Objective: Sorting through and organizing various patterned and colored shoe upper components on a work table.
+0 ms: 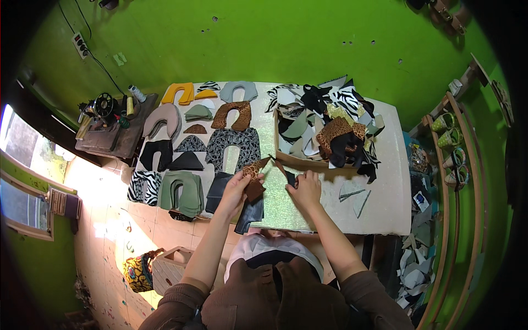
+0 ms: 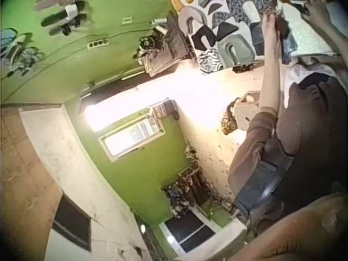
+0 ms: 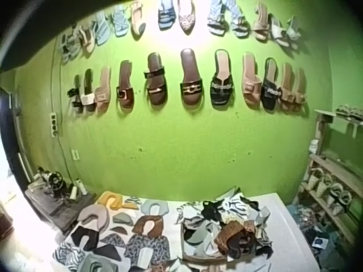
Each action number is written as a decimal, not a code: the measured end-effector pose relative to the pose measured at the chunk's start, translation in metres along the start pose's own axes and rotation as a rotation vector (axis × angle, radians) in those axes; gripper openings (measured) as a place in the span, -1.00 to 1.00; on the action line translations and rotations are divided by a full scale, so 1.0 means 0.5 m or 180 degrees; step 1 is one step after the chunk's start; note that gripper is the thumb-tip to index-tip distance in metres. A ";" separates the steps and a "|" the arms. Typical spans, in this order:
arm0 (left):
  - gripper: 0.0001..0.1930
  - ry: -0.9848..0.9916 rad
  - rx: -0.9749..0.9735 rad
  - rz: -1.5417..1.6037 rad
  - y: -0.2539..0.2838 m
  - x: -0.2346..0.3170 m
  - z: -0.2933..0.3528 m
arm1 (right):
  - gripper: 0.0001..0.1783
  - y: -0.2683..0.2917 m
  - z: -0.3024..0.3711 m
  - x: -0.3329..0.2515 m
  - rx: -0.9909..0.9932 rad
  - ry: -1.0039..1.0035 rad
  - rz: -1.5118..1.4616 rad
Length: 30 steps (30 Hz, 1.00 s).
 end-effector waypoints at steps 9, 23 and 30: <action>-0.69 0.0186 -0.0036 0.0038 0.038 -0.007 0.004 | -0.77 -0.037 0.020 -0.013 0.0438 -0.0386 -0.0109; -0.69 -0.0351 0.0174 -0.0104 0.112 0.035 0.017 | -0.86 0.017 0.033 -0.184 0.1147 0.0536 -0.0058; -0.67 -0.0759 0.0132 -0.0545 0.116 0.066 0.015 | -0.75 -0.026 0.017 -0.196 0.0048 -0.0678 -0.3805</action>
Point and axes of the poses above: each hand's wrist, its own z-axis away from the middle knuckle, its own y-axis out of the back of the hand, x = y × z, the point moved 5 cm from there along -z, towards the middle knuckle, and after that the axes turned 15 degrees about -z, right-handed, at the moved point
